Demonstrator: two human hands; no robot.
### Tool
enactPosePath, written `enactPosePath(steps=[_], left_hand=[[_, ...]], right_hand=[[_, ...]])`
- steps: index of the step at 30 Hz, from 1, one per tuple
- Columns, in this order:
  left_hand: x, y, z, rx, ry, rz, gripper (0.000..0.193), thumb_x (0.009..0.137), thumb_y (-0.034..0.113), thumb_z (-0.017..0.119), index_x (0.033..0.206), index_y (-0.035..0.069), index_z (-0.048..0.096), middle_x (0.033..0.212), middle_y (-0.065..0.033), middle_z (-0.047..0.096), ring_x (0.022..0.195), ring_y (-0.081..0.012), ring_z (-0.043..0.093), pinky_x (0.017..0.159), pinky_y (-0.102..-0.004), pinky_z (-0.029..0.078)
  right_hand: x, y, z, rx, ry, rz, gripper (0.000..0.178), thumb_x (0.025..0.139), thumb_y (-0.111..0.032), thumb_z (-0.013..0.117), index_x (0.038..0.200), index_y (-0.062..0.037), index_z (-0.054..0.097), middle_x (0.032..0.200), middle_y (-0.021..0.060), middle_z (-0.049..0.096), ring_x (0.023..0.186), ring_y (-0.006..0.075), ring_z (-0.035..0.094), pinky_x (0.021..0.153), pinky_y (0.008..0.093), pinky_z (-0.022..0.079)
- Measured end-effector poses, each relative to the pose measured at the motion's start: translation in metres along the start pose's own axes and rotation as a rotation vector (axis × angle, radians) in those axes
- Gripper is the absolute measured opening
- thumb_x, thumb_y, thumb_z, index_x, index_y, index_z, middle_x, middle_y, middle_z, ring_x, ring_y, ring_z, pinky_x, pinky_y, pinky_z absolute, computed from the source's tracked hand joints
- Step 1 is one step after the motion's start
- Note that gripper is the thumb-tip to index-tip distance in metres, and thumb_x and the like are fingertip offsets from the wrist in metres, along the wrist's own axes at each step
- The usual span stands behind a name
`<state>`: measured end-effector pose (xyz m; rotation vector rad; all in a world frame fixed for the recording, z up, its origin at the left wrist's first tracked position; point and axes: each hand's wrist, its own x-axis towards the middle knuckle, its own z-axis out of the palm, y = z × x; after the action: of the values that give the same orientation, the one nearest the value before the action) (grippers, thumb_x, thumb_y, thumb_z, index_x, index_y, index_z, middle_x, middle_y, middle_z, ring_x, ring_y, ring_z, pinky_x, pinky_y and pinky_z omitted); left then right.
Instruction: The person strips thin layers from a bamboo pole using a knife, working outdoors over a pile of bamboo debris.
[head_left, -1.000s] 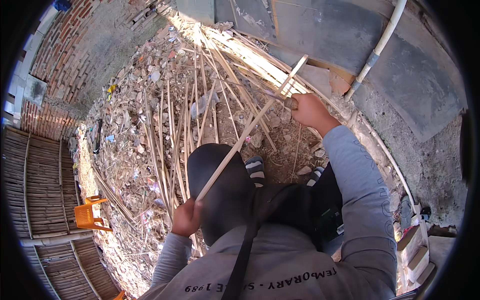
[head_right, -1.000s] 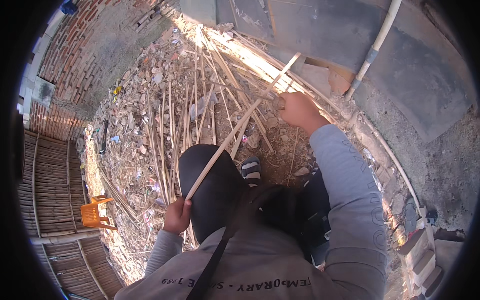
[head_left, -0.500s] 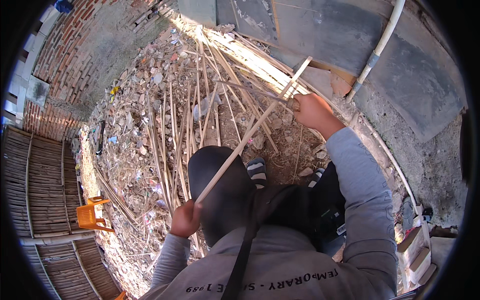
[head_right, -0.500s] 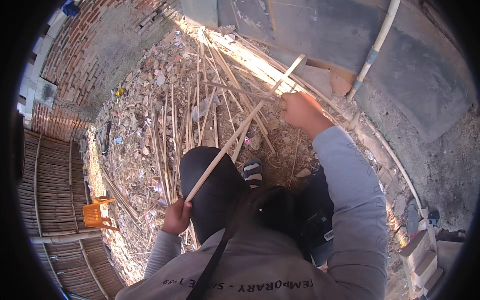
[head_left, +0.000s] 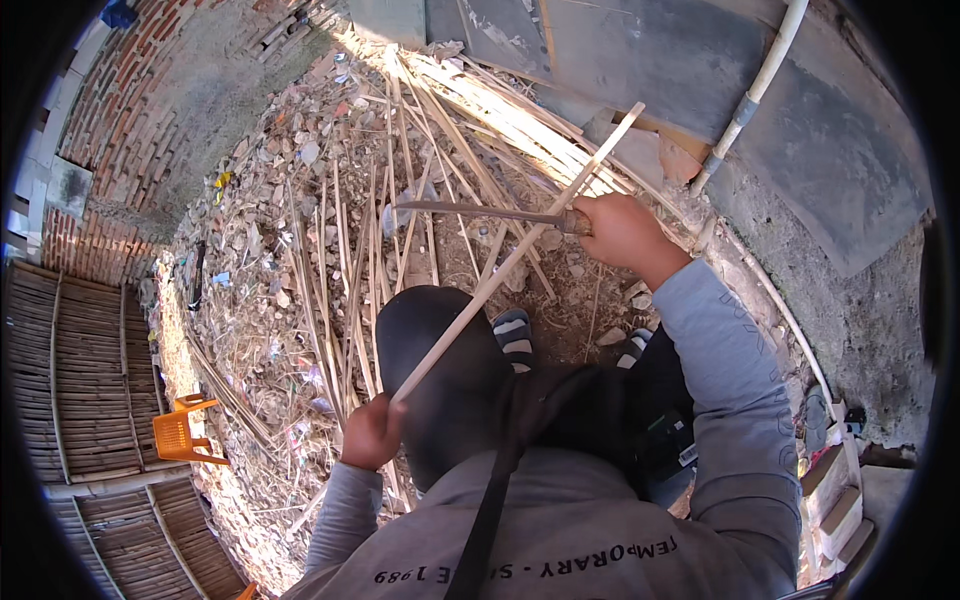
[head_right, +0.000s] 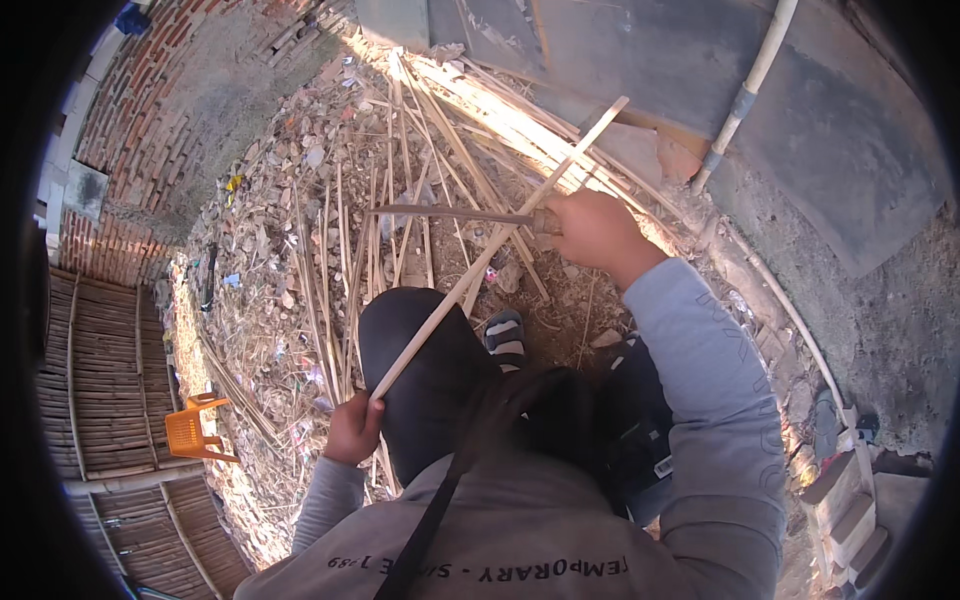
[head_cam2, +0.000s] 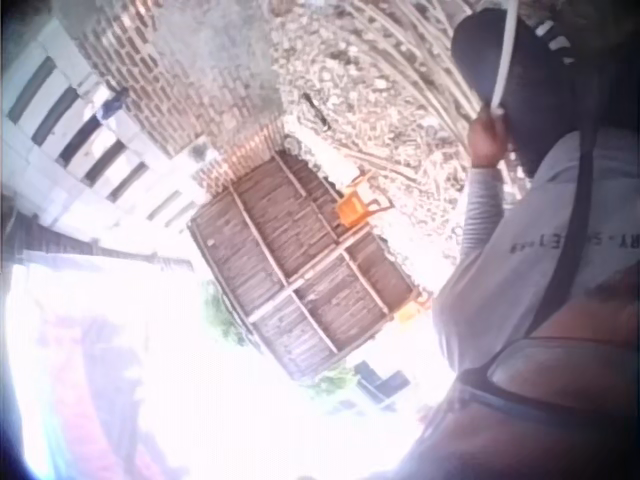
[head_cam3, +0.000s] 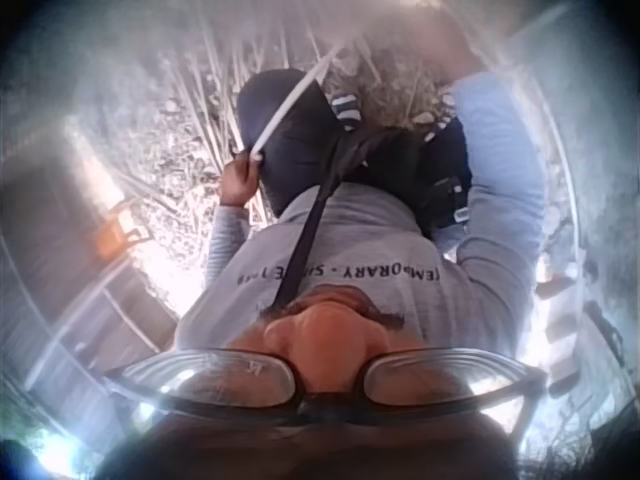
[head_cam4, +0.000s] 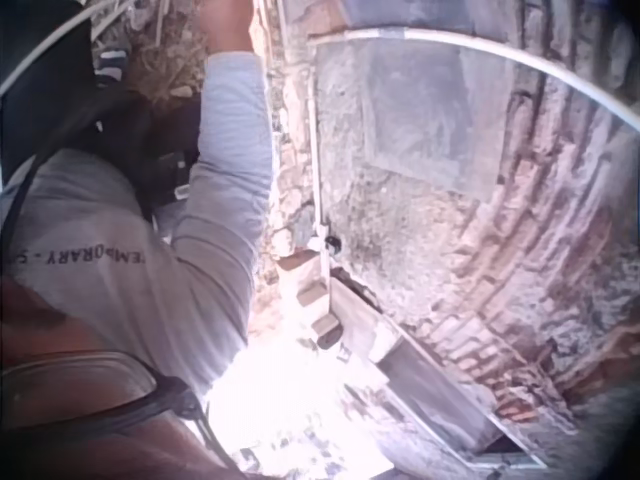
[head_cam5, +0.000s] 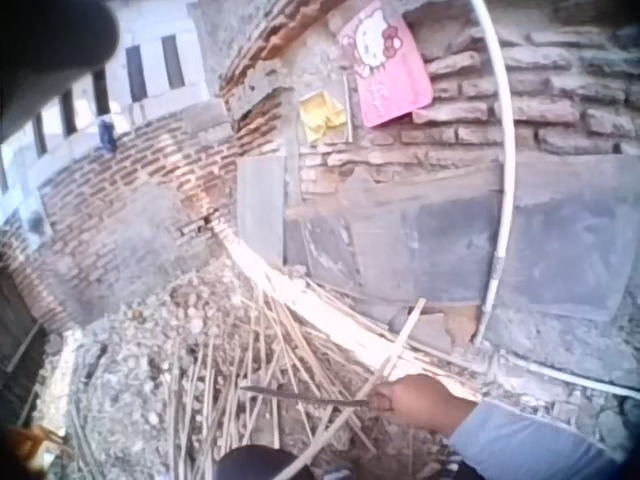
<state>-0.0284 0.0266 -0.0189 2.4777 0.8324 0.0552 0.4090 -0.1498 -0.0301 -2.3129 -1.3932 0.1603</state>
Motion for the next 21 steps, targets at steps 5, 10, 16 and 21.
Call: enactPosePath(steps=[5, 10, 16, 21], left_hand=[[0.005, 0.005, 0.001, 0.008, -0.004, -0.017, 0.038, 0.102, 0.033, 0.056, 0.079, 0.003, 0.052, 0.06, -0.0226, 0.057, 0.06, -0.0469, 0.06, 0.052, -0.0534, 0.044], [0.001, 0.009, -0.001, 0.076, 0.013, -0.016, 0.035, 0.101, 0.032, 0.057, 0.081, 0.003, 0.053, 0.061, -0.0243, 0.057, 0.06, -0.0477, 0.06, 0.052, -0.0554, 0.044], [-0.004, 0.005, 0.004, 0.023, 0.026, 0.003, 0.037, 0.103, 0.031, 0.055, 0.08, 0.002, 0.052, 0.061, -0.0248, 0.056, 0.06, -0.0478, 0.059, 0.052, -0.0541, 0.044], [0.005, -0.001, 0.005, 0.0, 0.022, -0.011, 0.042, 0.103, 0.036, 0.055, 0.078, 0.002, 0.052, 0.061, -0.0242, 0.056, 0.06, -0.0473, 0.06, 0.051, -0.0523, 0.043]], right_hand=[[0.009, 0.042, 0.009, 0.138, -0.05, 0.203, 0.035, 0.074, -0.016, 0.069, 0.107, -0.0042, 0.069, 0.088, 0.024, 0.07, 0.087, 0.0425, 0.067, 0.08, 0.0494, 0.054], [0.007, 0.032, -0.001, 0.06, 0.057, 0.206, 0.034, 0.076, -0.018, 0.069, 0.106, -0.0034, 0.069, 0.089, 0.0237, 0.071, 0.087, 0.0418, 0.069, 0.081, 0.0499, 0.055], [-0.003, -0.004, -0.019, -0.025, -0.046, 0.043, 0.033, 0.076, -0.021, 0.07, 0.103, -0.0029, 0.068, 0.089, 0.0231, 0.07, 0.087, 0.0426, 0.068, 0.081, 0.0517, 0.054], [0.008, 0.054, 0.001, 0.237, -0.052, 0.302, 0.035, 0.077, -0.015, 0.067, 0.109, -0.0033, 0.069, 0.096, 0.0236, 0.072, 0.093, 0.0416, 0.069, 0.084, 0.0488, 0.055]])
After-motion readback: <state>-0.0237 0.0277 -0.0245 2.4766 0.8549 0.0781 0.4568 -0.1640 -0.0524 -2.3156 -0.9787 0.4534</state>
